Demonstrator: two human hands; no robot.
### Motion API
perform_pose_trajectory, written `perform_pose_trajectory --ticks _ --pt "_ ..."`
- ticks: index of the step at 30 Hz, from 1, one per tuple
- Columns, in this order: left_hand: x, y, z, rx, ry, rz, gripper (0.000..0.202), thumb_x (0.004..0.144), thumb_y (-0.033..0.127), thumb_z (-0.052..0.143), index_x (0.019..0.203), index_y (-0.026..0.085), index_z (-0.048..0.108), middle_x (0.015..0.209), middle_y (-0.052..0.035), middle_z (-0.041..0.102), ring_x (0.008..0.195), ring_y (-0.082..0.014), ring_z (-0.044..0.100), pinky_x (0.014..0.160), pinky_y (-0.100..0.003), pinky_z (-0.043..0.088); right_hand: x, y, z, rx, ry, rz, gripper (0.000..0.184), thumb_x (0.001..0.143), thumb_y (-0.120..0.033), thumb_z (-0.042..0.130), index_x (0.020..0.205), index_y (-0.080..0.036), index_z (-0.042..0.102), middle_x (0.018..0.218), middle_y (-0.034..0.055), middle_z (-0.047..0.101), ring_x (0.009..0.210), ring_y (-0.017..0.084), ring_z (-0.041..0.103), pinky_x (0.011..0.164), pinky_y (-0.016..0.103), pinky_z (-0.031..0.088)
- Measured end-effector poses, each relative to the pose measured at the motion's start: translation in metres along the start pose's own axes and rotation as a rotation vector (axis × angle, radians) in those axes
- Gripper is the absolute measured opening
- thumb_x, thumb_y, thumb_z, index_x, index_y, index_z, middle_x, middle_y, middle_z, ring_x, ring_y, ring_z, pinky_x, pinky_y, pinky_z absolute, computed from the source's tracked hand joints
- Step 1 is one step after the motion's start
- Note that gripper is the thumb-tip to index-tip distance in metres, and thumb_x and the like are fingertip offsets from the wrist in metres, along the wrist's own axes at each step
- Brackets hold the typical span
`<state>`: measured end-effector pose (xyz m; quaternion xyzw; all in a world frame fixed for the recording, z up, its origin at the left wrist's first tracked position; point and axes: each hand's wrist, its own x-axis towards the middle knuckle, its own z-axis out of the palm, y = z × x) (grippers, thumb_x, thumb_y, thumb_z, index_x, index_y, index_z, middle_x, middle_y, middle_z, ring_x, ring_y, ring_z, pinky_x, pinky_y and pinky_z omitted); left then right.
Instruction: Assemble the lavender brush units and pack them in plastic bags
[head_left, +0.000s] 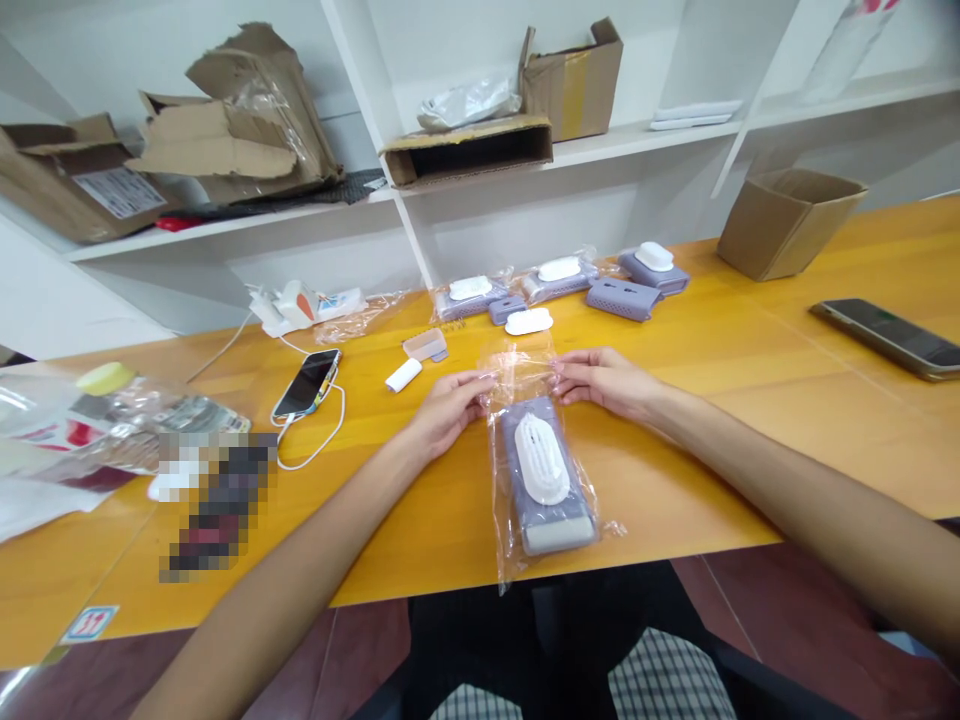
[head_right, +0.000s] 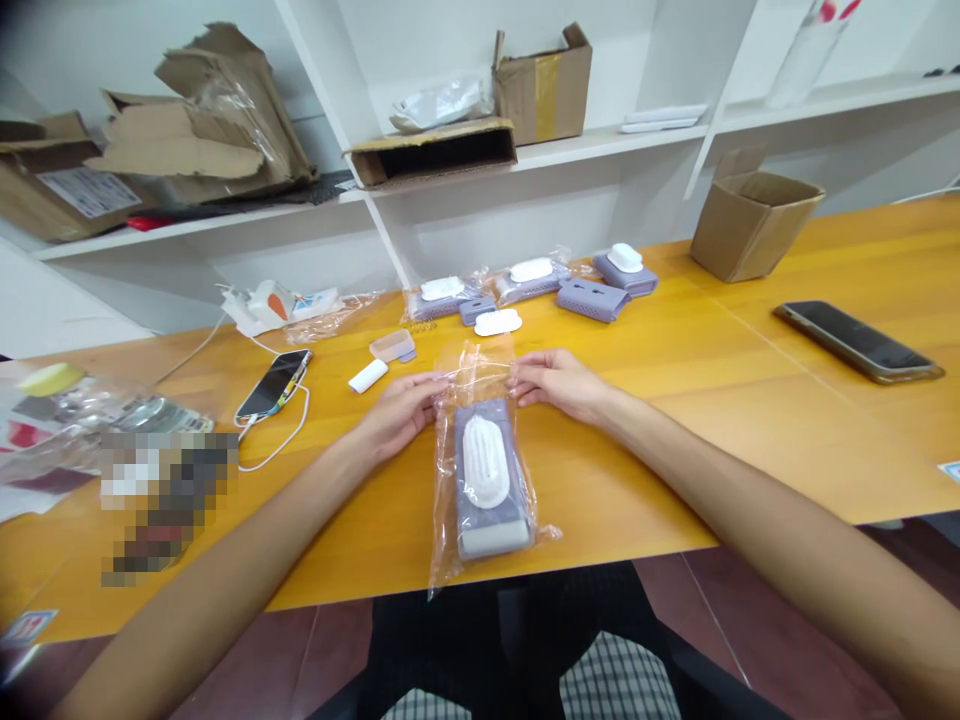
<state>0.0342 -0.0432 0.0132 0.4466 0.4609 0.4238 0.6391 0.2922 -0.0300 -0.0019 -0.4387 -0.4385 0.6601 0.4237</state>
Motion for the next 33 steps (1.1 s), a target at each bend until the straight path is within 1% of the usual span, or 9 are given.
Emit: perform_pose_trajectory --ticks 2,5,9,13,19,23,25,29,33 --pt "0.002 0.0 0.002 -0.027 -0.014 0.063 0.021 0.074 0.025 0.086 0.085 0.011 0.073 0.084 -0.0039 0.071 0.075 -0.0104 0.064 0.071 -0.023 0.05 0.0 0.003 0.003 -0.034 -0.038 -0.029 0.017 0.082 -0.026 0.085 0.083 -0.014 0.073 0.079 0.0078 0.076 0.066 0.012 0.069 0.061 0.022 0.061" --pt "0.006 -0.002 0.002 -0.093 -0.019 0.083 0.025 0.072 0.021 0.087 0.087 0.012 0.069 0.092 -0.0066 0.074 0.088 -0.0151 0.071 0.085 -0.028 0.055 0.002 0.008 0.005 -0.029 -0.004 -0.085 0.024 0.081 -0.032 0.087 0.081 -0.015 0.071 0.075 0.0062 0.074 0.062 0.012 0.067 0.057 0.022 0.06" --pt "0.01 -0.006 -0.001 -0.107 0.063 0.06 0.039 0.066 0.015 0.091 0.092 0.015 0.063 0.081 -0.0029 0.073 0.074 -0.0139 0.07 0.074 -0.027 0.057 0.006 0.011 0.004 -0.02 0.039 -0.091 0.026 0.078 -0.03 0.09 0.082 -0.017 0.068 0.073 0.0059 0.074 0.061 0.014 0.069 0.056 0.025 0.062" --pt "0.012 -0.008 0.0 -0.106 0.147 0.129 0.04 0.065 0.017 0.093 0.093 0.015 0.064 0.075 0.0009 0.069 0.066 -0.0102 0.065 0.065 -0.022 0.052 0.007 0.008 0.004 -0.064 0.045 -0.069 0.025 0.078 -0.031 0.089 0.084 -0.016 0.07 0.073 0.0076 0.075 0.062 0.015 0.07 0.053 0.025 0.061" --pt "0.014 -0.004 -0.003 -0.063 0.025 0.045 0.042 0.061 0.026 0.096 0.093 0.012 0.072 0.079 -0.0014 0.069 0.067 -0.0096 0.062 0.065 -0.023 0.051 0.008 0.009 0.003 -0.113 -0.009 -0.097 0.033 0.069 -0.032 0.094 0.086 -0.015 0.071 0.066 0.0043 0.072 0.057 0.014 0.066 0.051 0.024 0.059" --pt "0.013 -0.004 -0.004 -0.041 0.039 0.092 0.045 0.056 0.027 0.099 0.087 0.014 0.068 0.079 -0.0001 0.068 0.067 -0.01 0.062 0.064 -0.024 0.05 0.009 0.009 0.003 -0.107 -0.018 -0.108 0.032 0.07 -0.029 0.092 0.092 -0.018 0.071 0.062 0.0012 0.069 0.055 0.014 0.064 0.048 0.023 0.056" --pt "0.012 -0.004 -0.004 -0.036 0.025 0.113 0.045 0.057 0.029 0.098 0.087 0.014 0.067 0.081 0.0002 0.068 0.068 -0.01 0.062 0.064 -0.023 0.05 0.009 0.009 0.005 -0.088 -0.009 -0.134 0.033 0.07 -0.03 0.091 0.096 -0.019 0.073 0.067 0.0018 0.071 0.06 0.014 0.066 0.05 0.024 0.057" --pt "0.012 -0.003 -0.006 -0.027 -0.044 0.127 0.046 0.058 0.029 0.097 0.092 0.015 0.07 0.085 -0.0006 0.07 0.072 -0.0112 0.065 0.068 -0.024 0.052 0.008 0.008 0.007 -0.072 -0.015 -0.229 0.035 0.064 -0.034 0.094 0.089 -0.019 0.075 0.074 0.0014 0.073 0.064 0.012 0.064 0.056 0.025 0.057" --pt "0.015 -0.004 -0.011 -0.012 -0.009 0.18 0.038 0.056 0.024 0.096 0.081 0.014 0.071 0.08 -0.001 0.071 0.07 -0.0117 0.067 0.07 -0.025 0.054 0.009 0.006 0.002 0.014 -0.039 -0.191 0.036 0.061 -0.033 0.095 0.091 -0.02 0.078 0.073 0.0002 0.072 0.06 0.011 0.062 0.057 0.026 0.054"
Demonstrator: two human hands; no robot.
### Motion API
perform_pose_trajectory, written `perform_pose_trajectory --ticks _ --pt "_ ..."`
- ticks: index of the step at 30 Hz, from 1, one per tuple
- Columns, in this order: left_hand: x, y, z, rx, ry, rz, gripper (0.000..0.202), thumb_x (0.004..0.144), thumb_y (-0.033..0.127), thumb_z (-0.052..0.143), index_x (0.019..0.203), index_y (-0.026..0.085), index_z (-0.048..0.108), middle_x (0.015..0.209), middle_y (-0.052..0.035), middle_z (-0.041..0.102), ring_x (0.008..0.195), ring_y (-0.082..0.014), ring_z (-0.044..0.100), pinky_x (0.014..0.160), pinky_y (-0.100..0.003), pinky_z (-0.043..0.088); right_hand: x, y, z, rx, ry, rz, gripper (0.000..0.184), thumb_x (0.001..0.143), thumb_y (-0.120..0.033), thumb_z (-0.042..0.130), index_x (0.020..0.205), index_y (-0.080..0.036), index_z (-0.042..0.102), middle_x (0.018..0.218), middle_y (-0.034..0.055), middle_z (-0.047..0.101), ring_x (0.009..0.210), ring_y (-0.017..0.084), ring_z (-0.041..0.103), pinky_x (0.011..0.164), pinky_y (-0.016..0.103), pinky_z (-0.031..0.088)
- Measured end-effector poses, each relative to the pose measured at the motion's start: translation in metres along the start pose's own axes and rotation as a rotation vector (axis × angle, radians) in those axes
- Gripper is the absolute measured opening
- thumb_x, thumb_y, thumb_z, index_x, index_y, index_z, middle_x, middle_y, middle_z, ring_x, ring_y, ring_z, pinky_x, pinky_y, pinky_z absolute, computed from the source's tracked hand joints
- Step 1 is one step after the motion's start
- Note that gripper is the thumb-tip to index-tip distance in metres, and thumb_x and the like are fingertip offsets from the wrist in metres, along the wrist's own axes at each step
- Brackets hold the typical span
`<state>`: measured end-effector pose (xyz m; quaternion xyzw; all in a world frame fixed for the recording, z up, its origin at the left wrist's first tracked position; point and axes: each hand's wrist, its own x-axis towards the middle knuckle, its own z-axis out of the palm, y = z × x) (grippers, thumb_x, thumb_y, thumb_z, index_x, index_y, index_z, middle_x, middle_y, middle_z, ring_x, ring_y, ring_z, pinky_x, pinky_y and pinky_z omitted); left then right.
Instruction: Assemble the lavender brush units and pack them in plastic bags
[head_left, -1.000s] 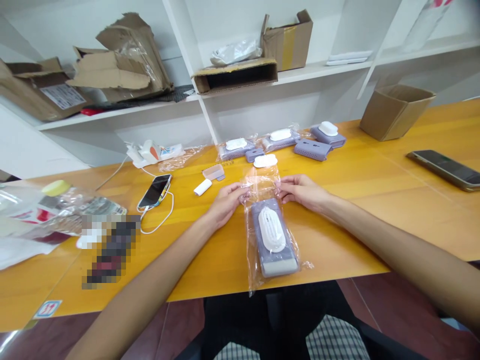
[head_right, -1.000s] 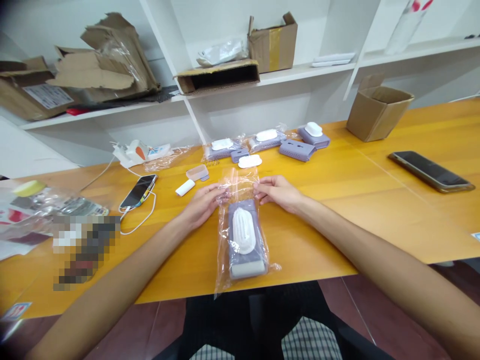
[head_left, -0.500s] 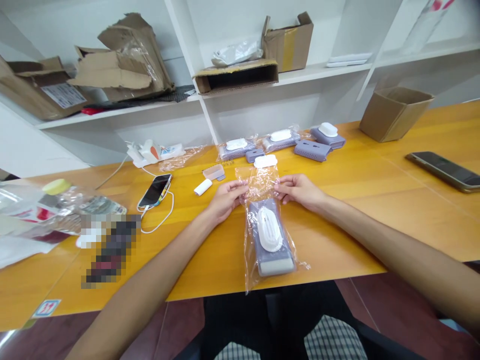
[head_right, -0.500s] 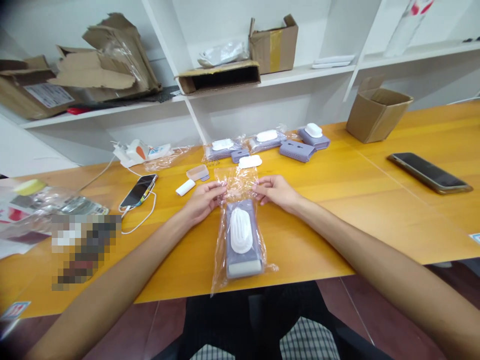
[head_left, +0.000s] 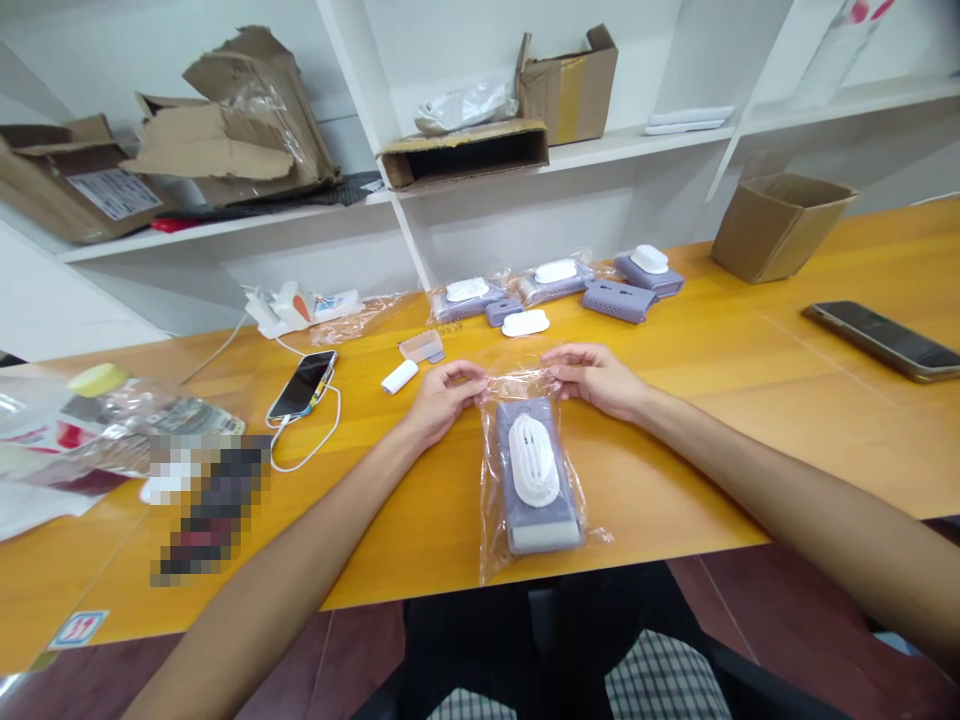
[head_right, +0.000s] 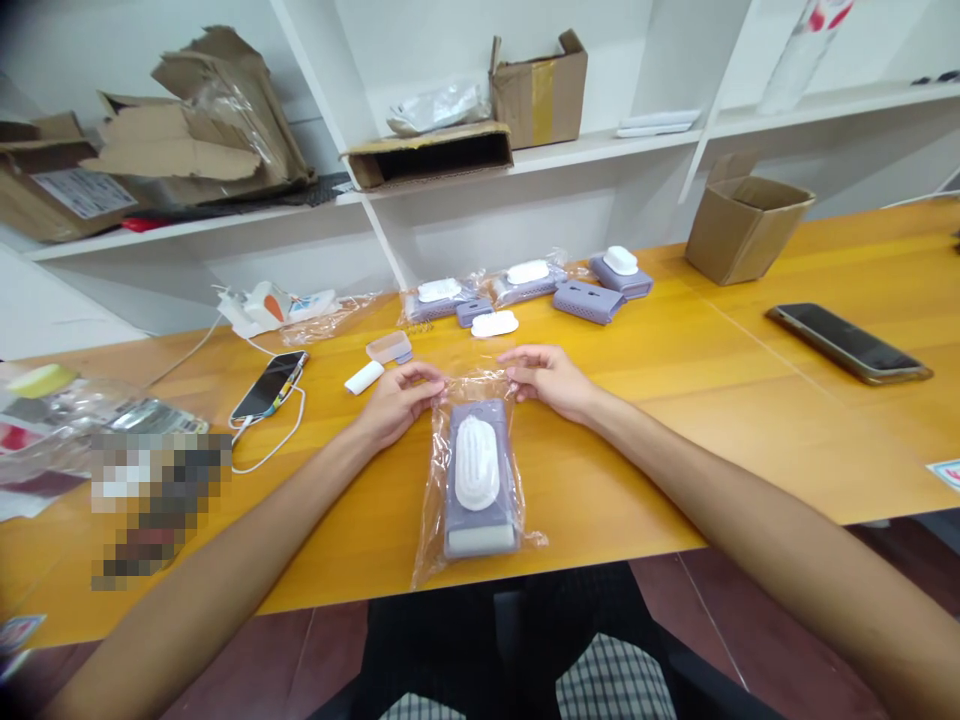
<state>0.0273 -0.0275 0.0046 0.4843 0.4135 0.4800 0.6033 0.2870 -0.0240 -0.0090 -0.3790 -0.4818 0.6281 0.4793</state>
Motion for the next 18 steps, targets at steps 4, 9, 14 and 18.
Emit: perform_pose_trajectory --ticks 4,9,14,18 --pt "0.003 -0.002 -0.007 0.004 -0.058 0.006 0.03 0.061 0.026 0.094 0.072 0.013 0.069 0.074 -0.0034 0.072 0.067 -0.0132 0.068 0.069 -0.026 0.056 0.0 -0.002 -0.006 0.047 -0.101 0.025 0.024 0.06 -0.03 0.094 0.069 -0.019 0.075 0.071 0.003 0.072 0.063 0.014 0.063 0.06 0.029 0.054" --pt "0.008 -0.005 -0.018 0.001 -0.108 0.025 0.03 0.063 0.028 0.093 0.075 0.013 0.069 0.083 -0.004 0.073 0.071 -0.0153 0.072 0.072 -0.031 0.061 0.002 0.0 -0.009 0.06 -0.165 -0.029 0.026 0.064 -0.027 0.092 0.06 -0.019 0.068 0.07 0.0022 0.069 0.064 0.013 0.062 0.058 0.027 0.051" --pt "0.013 -0.008 -0.022 0.088 -0.144 0.088 0.031 0.069 0.031 0.09 0.07 0.013 0.064 0.085 -0.0031 0.073 0.074 -0.0151 0.073 0.074 -0.031 0.063 0.005 0.003 -0.016 -0.067 -0.171 -0.107 0.022 0.069 -0.024 0.085 0.063 -0.019 0.065 0.072 0.0007 0.067 0.062 0.012 0.061 0.059 0.027 0.051" --pt "0.013 -0.007 -0.023 0.236 -0.201 0.12 0.024 0.076 0.027 0.081 0.071 0.015 0.062 0.075 -0.001 0.069 0.069 -0.0139 0.072 0.07 -0.027 0.062 0.007 0.0 -0.026 -0.37 -0.253 -0.286 0.012 0.077 -0.016 0.069 0.065 -0.019 0.07 0.076 0.0016 0.069 0.062 0.013 0.062 0.064 0.029 0.052"
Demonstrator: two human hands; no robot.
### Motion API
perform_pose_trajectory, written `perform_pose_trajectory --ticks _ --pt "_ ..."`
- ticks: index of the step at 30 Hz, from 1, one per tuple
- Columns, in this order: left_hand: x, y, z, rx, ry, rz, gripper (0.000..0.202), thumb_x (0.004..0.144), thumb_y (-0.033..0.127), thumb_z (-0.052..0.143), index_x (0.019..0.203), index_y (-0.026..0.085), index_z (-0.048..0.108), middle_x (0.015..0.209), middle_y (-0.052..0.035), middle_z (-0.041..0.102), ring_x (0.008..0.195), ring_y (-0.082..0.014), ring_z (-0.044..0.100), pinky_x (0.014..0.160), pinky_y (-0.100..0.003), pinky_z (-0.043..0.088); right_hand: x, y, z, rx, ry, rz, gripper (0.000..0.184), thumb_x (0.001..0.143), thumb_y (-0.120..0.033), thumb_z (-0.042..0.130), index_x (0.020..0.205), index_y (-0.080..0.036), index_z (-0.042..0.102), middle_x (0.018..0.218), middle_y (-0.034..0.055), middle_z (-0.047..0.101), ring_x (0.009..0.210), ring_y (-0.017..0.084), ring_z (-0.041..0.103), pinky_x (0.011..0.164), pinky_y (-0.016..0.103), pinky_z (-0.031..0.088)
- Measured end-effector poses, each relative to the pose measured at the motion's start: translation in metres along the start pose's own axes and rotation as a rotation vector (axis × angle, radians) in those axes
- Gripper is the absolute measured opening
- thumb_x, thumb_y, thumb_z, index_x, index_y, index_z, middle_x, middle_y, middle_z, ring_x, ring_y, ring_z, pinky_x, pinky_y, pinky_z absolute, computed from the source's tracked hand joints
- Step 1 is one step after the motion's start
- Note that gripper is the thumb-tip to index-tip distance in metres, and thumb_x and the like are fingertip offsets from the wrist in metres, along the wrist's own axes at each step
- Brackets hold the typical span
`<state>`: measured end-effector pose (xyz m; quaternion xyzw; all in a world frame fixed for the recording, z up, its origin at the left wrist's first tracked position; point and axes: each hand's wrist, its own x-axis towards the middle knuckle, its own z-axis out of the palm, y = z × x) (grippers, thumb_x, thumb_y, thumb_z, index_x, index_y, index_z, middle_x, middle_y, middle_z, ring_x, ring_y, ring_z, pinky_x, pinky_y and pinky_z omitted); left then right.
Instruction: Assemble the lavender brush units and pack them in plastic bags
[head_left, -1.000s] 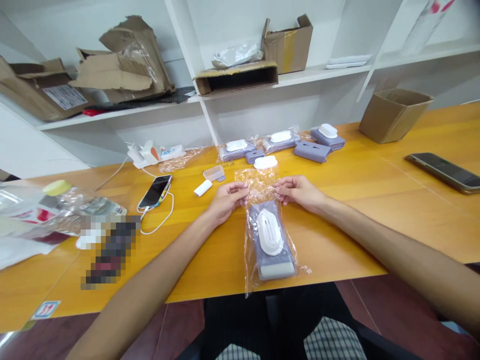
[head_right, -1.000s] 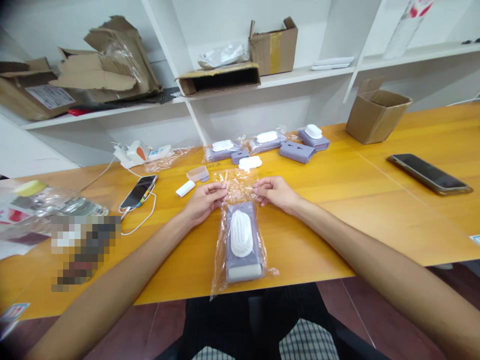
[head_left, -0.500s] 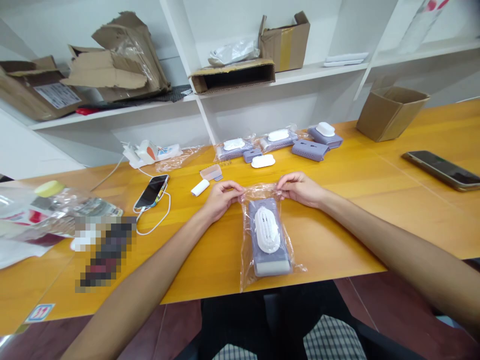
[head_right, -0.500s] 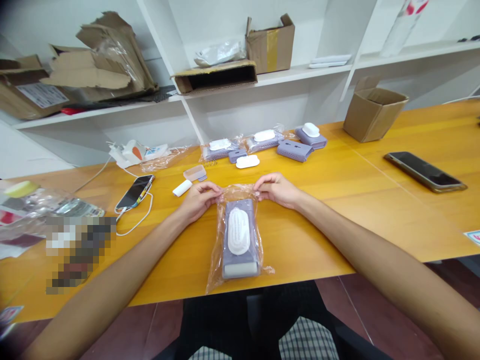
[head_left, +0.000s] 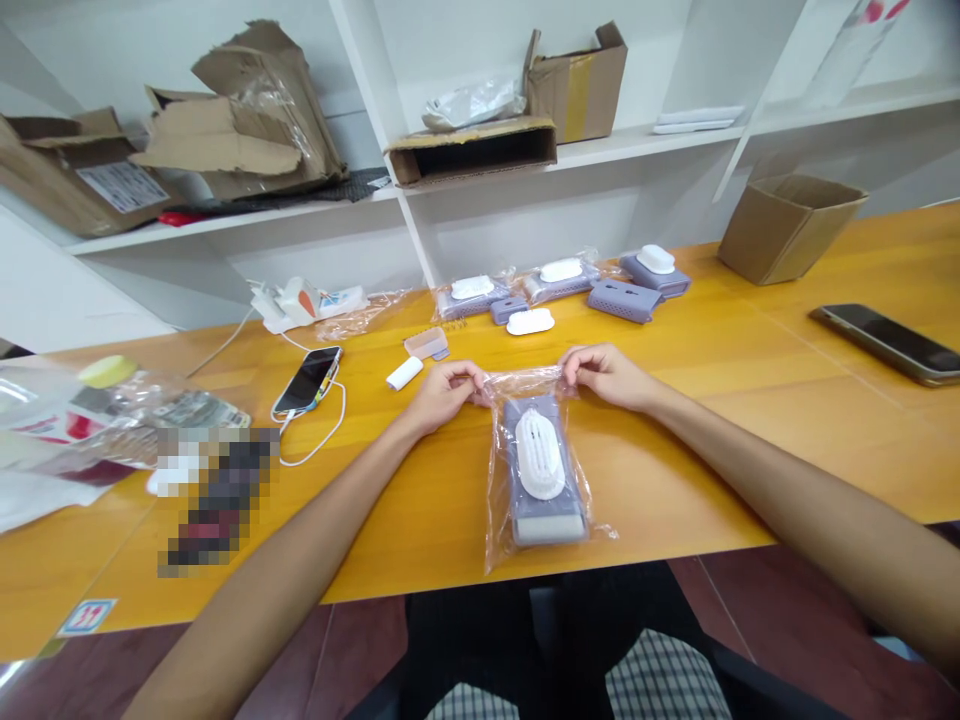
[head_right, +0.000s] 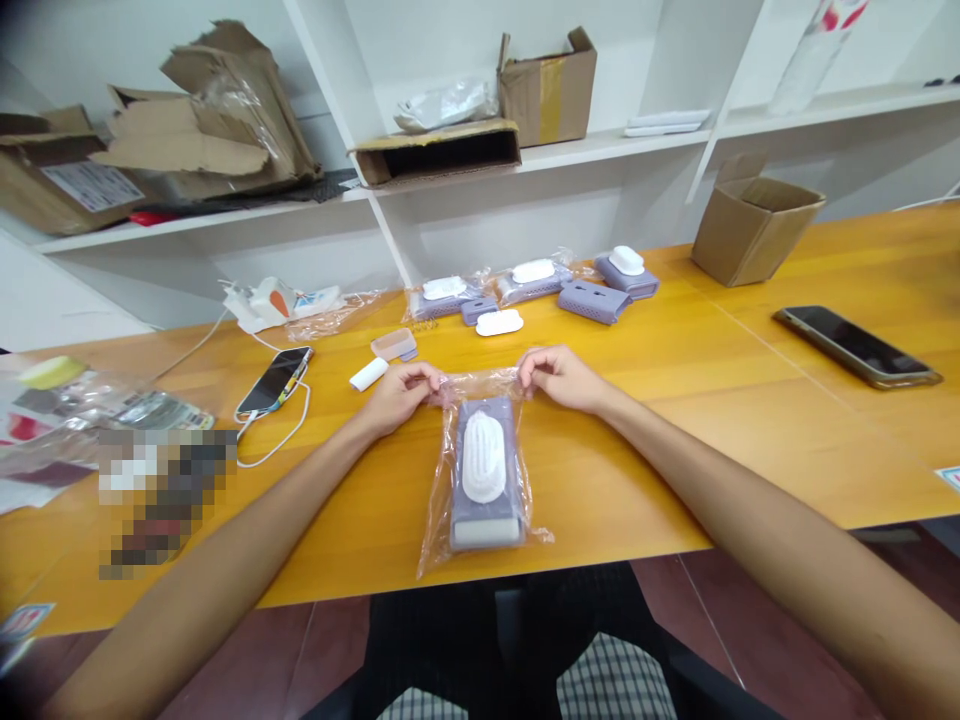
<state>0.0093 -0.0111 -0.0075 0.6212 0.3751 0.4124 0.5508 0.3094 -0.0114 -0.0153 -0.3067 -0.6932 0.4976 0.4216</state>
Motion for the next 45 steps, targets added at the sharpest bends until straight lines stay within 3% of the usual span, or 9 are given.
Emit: perform_pose_trajectory --ticks 10,13,16,22,25,29,34,39,45 --pt "0.0 0.006 -0.01 0.283 -0.036 0.063 0.015 0.081 0.021 0.061 0.075 0.014 0.073 0.075 -0.0042 0.073 0.067 -0.0127 0.068 0.071 -0.026 0.056 -0.002 -0.003 -0.011 -0.322 -0.027 -0.057 0.019 0.08 -0.019 0.062 0.08 -0.02 0.081 0.093 0.0064 0.077 0.077 0.02 0.071 0.076 0.034 0.057" --pt "-0.001 0.009 -0.009 0.259 -0.032 0.02 0.023 0.084 0.035 0.068 0.081 0.013 0.076 0.079 -0.0063 0.076 0.07 -0.0153 0.069 0.073 -0.029 0.057 -0.002 -0.005 -0.005 -0.386 0.023 -0.027 0.017 0.083 -0.036 0.073 0.078 -0.021 0.079 0.09 0.0069 0.077 0.081 0.021 0.07 0.077 0.035 0.056" --pt "-0.002 0.008 -0.004 0.238 0.016 -0.036 0.033 0.069 0.039 0.089 0.084 0.013 0.075 0.083 -0.0068 0.077 0.075 -0.0173 0.071 0.076 -0.031 0.058 -0.001 -0.002 0.0 -0.354 0.056 0.031 0.029 0.075 -0.048 0.084 0.078 -0.02 0.076 0.084 0.0058 0.076 0.075 0.021 0.069 0.073 0.035 0.055" --pt "0.0 -0.002 -0.005 0.209 0.036 -0.02 0.045 0.063 0.042 0.095 0.088 0.014 0.071 0.091 -0.0077 0.076 0.084 -0.0199 0.074 0.083 -0.037 0.061 -0.001 0.007 0.0 -0.285 0.026 0.038 0.025 0.073 -0.04 0.084 0.086 -0.02 0.075 0.085 0.0037 0.071 0.069 0.017 0.066 0.066 0.032 0.055" --pt "-0.001 0.004 -0.007 0.409 0.05 0.128 0.04 0.069 0.041 0.091 0.094 0.015 0.073 0.107 -0.0111 0.074 0.097 -0.0232 0.073 0.087 -0.04 0.062 -0.003 0.002 0.001 -0.454 0.042 -0.048 0.022 0.078 -0.03 0.079 0.097 -0.02 0.077 0.1 0.0069 0.07 0.071 0.017 0.065 0.066 0.034 0.057" --pt "-0.014 0.022 0.003 0.772 0.1 0.463 0.025 0.085 0.026 0.079 0.109 0.021 0.075 0.131 -0.0111 0.069 0.125 -0.0265 0.065 0.112 -0.051 0.051 -0.009 -0.015 0.011 -0.764 0.075 -0.283 0.035 0.084 -0.015 0.07 0.117 -0.024 0.076 0.132 0.0124 0.065 0.117 0.03 0.064 0.1 0.052 0.054" --pt "-0.032 0.023 0.019 0.858 -0.244 0.526 0.052 0.097 0.007 0.047 0.144 0.025 0.061 0.149 -0.009 0.063 0.139 -0.0216 0.06 0.12 -0.046 0.047 -0.024 -0.036 0.03 -0.913 -0.116 -0.418 0.069 0.087 -0.001 0.053 0.149 -0.031 0.058 0.146 0.0074 0.065 0.14 0.031 0.053 0.113 0.059 0.043" --pt "-0.037 0.026 0.013 0.792 -0.488 0.397 0.064 0.097 0.013 0.049 0.159 0.03 0.044 0.16 -0.0069 0.051 0.147 -0.0249 0.052 0.124 -0.048 0.041 -0.037 -0.04 0.032 -0.895 -0.335 -0.42 0.092 0.078 -0.003 0.057 0.165 -0.025 0.034 0.164 0.013 0.047 0.151 0.03 0.045 0.125 0.065 0.027" --pt "-0.038 0.041 0.004 0.753 -0.559 0.193 0.083 0.091 0.028 0.071 0.165 0.035 0.032 0.168 -0.0067 0.038 0.153 -0.0323 0.044 0.126 -0.055 0.035 -0.034 -0.025 0.025 -0.927 -0.296 -0.464 0.074 0.094 -0.008 0.057 0.164 -0.026 0.038 0.158 0.0129 0.055 0.148 0.028 0.051 0.126 0.061 0.033"
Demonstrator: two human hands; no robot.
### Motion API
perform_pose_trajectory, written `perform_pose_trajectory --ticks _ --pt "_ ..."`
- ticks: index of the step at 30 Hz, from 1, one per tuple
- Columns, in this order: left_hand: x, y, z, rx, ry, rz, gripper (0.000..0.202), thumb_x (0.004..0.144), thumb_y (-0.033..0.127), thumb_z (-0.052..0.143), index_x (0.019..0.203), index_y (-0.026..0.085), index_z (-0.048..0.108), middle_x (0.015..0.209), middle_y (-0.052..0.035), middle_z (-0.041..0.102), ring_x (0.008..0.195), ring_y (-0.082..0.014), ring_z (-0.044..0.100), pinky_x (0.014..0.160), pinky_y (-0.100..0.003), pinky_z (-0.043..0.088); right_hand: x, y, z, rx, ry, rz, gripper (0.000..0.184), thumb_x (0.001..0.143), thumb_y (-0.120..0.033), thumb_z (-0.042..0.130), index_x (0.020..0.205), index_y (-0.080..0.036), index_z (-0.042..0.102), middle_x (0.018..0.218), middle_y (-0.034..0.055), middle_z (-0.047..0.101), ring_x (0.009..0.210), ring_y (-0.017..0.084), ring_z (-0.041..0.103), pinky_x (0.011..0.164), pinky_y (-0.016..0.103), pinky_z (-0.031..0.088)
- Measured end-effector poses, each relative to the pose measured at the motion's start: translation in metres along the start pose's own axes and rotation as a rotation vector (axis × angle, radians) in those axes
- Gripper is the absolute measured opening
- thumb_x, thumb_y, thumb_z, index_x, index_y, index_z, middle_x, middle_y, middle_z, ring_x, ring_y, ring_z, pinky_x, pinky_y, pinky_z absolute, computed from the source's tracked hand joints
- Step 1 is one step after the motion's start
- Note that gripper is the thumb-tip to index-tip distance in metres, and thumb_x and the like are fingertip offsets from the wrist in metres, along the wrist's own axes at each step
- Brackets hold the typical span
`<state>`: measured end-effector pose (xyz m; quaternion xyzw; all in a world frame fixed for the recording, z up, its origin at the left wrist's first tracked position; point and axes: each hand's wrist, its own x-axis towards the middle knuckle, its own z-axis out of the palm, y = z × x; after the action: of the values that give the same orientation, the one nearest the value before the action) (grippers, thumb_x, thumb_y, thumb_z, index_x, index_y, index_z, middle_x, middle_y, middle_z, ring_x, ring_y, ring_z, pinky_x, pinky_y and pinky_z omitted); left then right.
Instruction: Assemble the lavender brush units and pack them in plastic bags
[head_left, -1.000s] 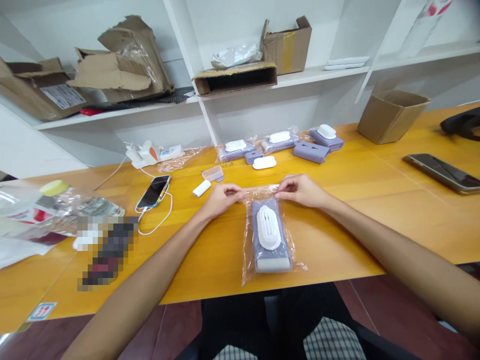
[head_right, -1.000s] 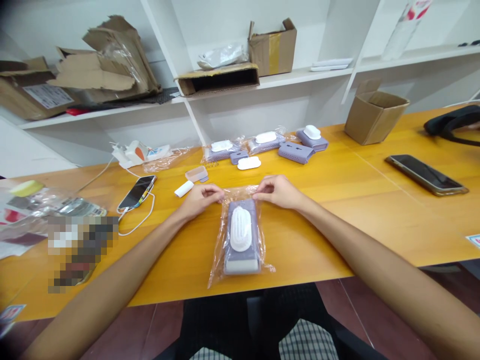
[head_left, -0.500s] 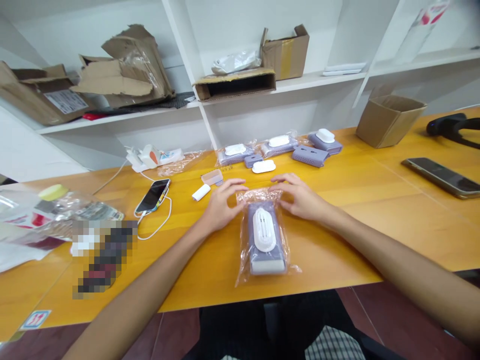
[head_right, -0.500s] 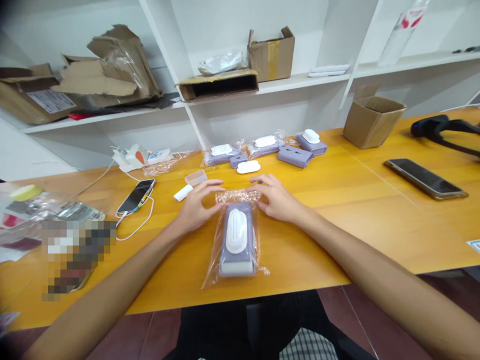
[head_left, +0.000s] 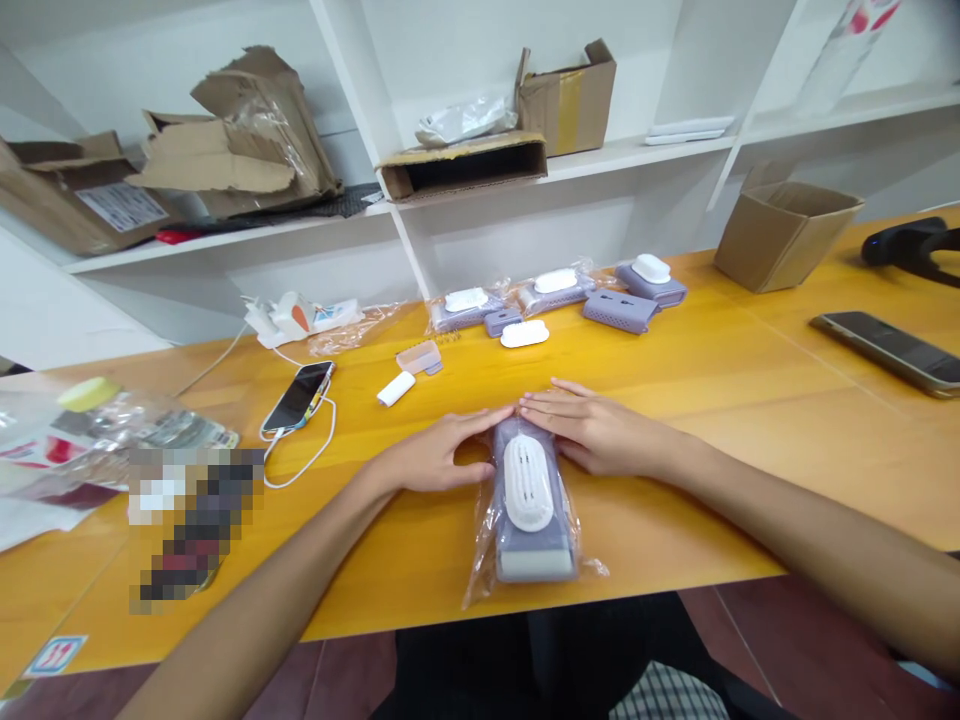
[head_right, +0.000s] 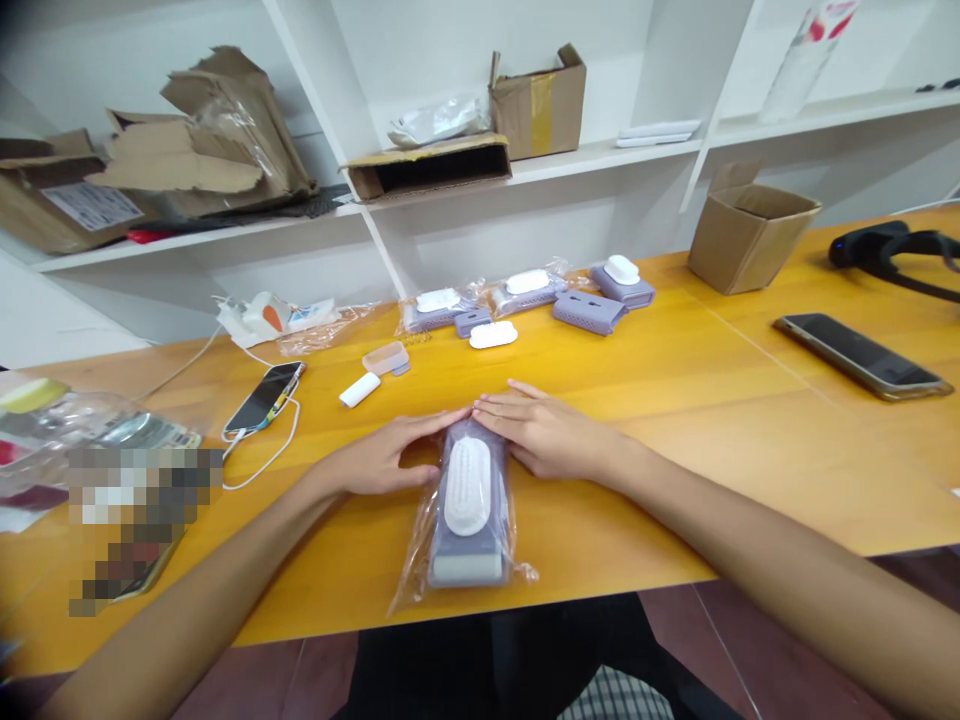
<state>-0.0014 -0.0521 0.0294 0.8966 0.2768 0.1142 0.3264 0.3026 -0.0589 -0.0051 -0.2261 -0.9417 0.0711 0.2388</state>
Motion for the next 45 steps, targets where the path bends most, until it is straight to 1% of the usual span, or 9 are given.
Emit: perform_pose_trajectory --ticks 6,11,16,22,27,33,37,41,45 --pt "-0.002 -0.006 -0.002 0.039 -0.05 -0.033 0.1 0.079 0.006 0.063 0.167 0.036 0.025 0.172 -0.0027 0.03 0.157 -0.0296 0.037 0.13 -0.051 0.03 0.001 0.014 0.014 -0.099 0.083 -0.027 0.062 0.1 -0.005 0.051 0.158 -0.025 0.047 0.153 0.012 0.06 0.144 0.024 0.056 0.125 0.057 0.037" --pt "0.006 -0.023 0.012 0.118 0.212 -0.008 0.063 0.095 0.013 0.052 0.155 0.03 0.052 0.151 -0.0058 0.062 0.134 -0.0243 0.064 0.116 -0.043 0.048 0.003 0.024 0.02 -0.129 0.188 -0.054 0.048 0.102 -0.009 0.05 0.146 -0.023 0.062 0.14 0.0116 0.07 0.133 0.025 0.065 0.119 0.055 0.045" --pt "0.008 -0.038 0.017 0.135 0.382 0.036 0.038 0.1 0.026 0.055 0.134 0.025 0.072 0.136 -0.0072 0.072 0.125 -0.0246 0.071 0.111 -0.04 0.054 0.005 0.031 0.018 -0.084 0.285 -0.02 0.034 0.102 -0.019 0.056 0.129 -0.028 0.074 0.124 0.0085 0.079 0.121 0.026 0.07 0.111 0.054 0.051" --pt "0.008 -0.049 0.012 0.082 0.424 0.023 0.034 0.098 0.024 0.055 0.123 0.026 0.078 0.127 -0.0055 0.076 0.119 -0.0243 0.074 0.107 -0.04 0.058 0.002 0.036 0.012 -0.101 0.261 0.037 0.035 0.1 -0.013 0.055 0.12 -0.03 0.078 0.118 0.0055 0.081 0.12 0.029 0.068 0.1 0.052 0.046" --pt "0.009 -0.052 0.01 0.084 0.443 -0.041 0.032 0.097 0.027 0.056 0.119 0.026 0.08 0.122 -0.0053 0.078 0.113 -0.0243 0.076 0.102 -0.039 0.059 -0.001 0.037 0.013 -0.059 0.163 0.045 0.039 0.094 -0.005 0.053 0.103 -0.03 0.082 0.115 0.0033 0.082 0.124 0.03 0.065 0.099 0.051 0.042" --pt "0.009 -0.051 0.009 0.066 0.451 -0.076 0.031 0.096 0.031 0.057 0.115 0.024 0.081 0.122 -0.0062 0.078 0.114 -0.0263 0.076 0.103 -0.041 0.058 -0.002 0.032 0.007 0.088 0.048 0.179 0.05 0.089 0.001 0.044 0.123 -0.025 0.072 0.13 0.009 0.075 0.127 0.027 0.063 0.103 0.049 0.044" --pt "0.009 -0.051 0.007 0.056 0.446 -0.096 0.032 0.096 0.031 0.058 0.117 0.024 0.081 0.122 -0.0069 0.078 0.113 -0.0278 0.076 0.104 -0.044 0.058 0.001 0.021 0.002 0.042 -0.014 0.223 0.06 0.086 0.002 0.044 0.137 -0.021 0.064 0.133 0.013 0.073 0.126 0.029 0.062 0.103 0.049 0.041" --pt "0.008 -0.052 0.005 0.075 0.416 -0.123 0.033 0.096 0.03 0.057 0.118 0.024 0.08 0.123 -0.0062 0.078 0.115 -0.0273 0.075 0.107 -0.044 0.056 0.004 0.016 0.002 -0.033 -0.038 0.223 0.076 0.086 0.002 0.044 0.157 -0.023 0.049 0.139 0.0146 0.07 0.126 0.03 0.06 0.102 0.049 0.039" --pt "0.008 -0.054 0.005 0.078 0.396 -0.14 0.035 0.096 0.03 0.055 0.121 0.025 0.079 0.125 -0.0053 0.077 0.116 -0.0271 0.074 0.111 -0.046 0.053 0.002 0.021 0.004 -0.009 -0.034 0.198 0.079 0.087 0.001 0.042 0.16 -0.03 0.047 0.143 0.0121 0.068 0.128 0.03 0.057 0.1 0.049 0.04"
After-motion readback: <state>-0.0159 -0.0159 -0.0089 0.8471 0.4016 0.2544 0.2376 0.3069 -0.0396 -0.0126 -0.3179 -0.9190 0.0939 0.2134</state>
